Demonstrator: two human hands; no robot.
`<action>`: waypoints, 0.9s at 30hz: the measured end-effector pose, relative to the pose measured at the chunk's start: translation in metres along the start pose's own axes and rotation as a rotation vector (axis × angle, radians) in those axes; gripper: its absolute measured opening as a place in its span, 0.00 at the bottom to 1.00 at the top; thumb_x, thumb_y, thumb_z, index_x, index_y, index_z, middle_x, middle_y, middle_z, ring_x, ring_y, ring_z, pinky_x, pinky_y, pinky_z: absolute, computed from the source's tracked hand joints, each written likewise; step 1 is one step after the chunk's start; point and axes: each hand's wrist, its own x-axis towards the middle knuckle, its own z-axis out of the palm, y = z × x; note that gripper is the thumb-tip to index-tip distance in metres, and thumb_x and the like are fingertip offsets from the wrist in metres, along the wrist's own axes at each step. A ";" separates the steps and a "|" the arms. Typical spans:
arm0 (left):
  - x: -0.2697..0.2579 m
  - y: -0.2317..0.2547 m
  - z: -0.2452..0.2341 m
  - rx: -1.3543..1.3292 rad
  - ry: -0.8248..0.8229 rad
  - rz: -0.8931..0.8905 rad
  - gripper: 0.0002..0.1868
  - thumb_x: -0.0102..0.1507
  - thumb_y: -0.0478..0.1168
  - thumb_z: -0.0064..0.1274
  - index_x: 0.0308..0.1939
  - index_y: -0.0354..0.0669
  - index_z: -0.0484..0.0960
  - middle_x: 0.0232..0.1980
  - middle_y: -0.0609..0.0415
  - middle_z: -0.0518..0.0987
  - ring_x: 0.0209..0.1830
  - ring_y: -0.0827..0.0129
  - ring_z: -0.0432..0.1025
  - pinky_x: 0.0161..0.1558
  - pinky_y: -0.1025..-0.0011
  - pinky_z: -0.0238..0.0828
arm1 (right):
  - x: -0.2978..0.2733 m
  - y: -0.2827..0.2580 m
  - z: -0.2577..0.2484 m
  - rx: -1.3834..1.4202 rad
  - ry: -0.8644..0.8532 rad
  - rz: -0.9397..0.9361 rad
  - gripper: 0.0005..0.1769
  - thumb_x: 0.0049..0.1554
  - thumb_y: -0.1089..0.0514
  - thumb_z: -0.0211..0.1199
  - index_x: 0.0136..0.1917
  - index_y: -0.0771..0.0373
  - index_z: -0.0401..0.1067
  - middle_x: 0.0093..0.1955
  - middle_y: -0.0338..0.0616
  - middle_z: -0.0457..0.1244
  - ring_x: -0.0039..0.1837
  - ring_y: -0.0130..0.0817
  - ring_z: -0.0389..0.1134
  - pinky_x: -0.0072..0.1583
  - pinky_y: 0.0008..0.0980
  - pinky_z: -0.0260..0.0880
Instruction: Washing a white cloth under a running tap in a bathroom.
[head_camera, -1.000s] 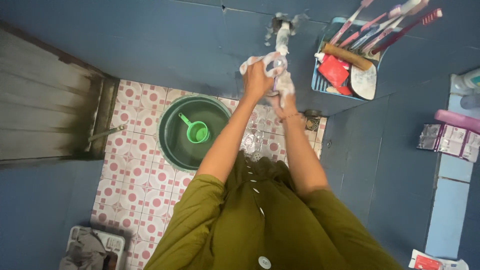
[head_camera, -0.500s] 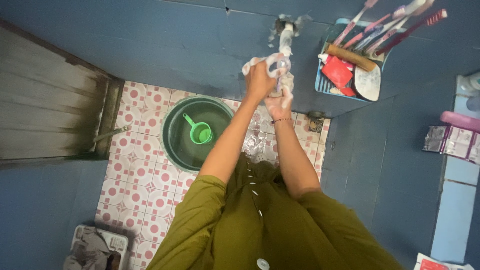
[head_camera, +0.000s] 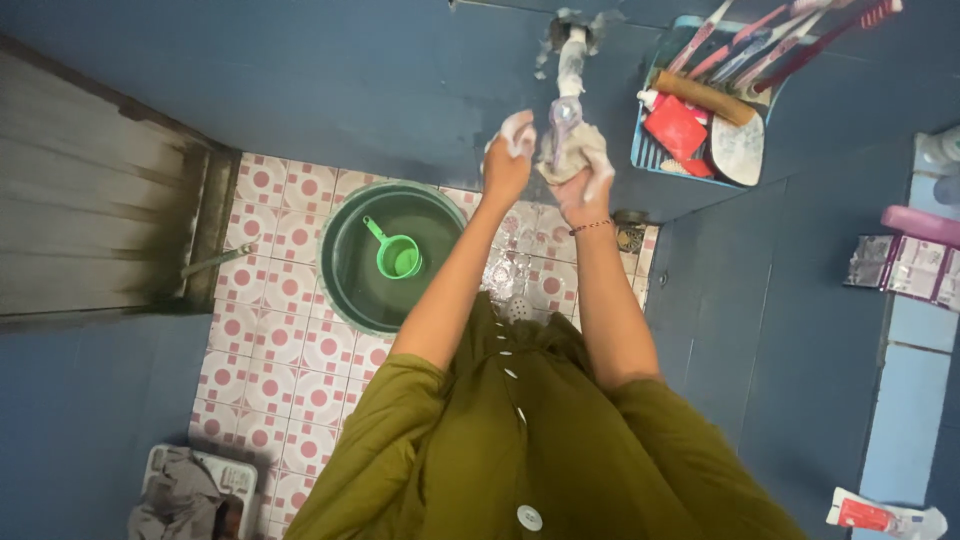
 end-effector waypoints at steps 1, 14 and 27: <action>-0.006 -0.003 -0.001 0.000 -0.003 -0.001 0.19 0.67 0.39 0.54 0.63 0.47 0.77 0.58 0.48 0.84 0.58 0.58 0.80 0.60 0.65 0.73 | 0.000 0.004 -0.004 0.001 0.003 -0.001 0.21 0.53 0.59 0.49 0.59 0.58 0.69 0.56 0.46 0.67 0.56 0.41 0.72 0.55 0.45 0.77; -0.041 -0.055 0.008 -0.171 -0.134 -0.189 0.18 0.70 0.33 0.43 0.63 0.37 0.78 0.58 0.48 0.83 0.58 0.66 0.77 0.61 0.71 0.70 | -0.002 0.011 0.006 -0.680 0.178 -0.338 0.20 0.58 0.50 0.59 0.59 0.63 0.73 0.48 0.42 0.66 0.48 0.33 0.67 0.46 0.33 0.69; -0.033 -0.045 -0.006 -0.320 0.011 -0.348 0.22 0.69 0.41 0.48 0.67 0.40 0.69 0.60 0.53 0.78 0.57 0.72 0.73 0.57 0.72 0.71 | -0.064 0.044 0.008 -1.562 -0.154 -0.676 0.31 0.55 0.65 0.63 0.72 0.69 0.67 0.74 0.69 0.51 0.75 0.57 0.54 0.72 0.42 0.57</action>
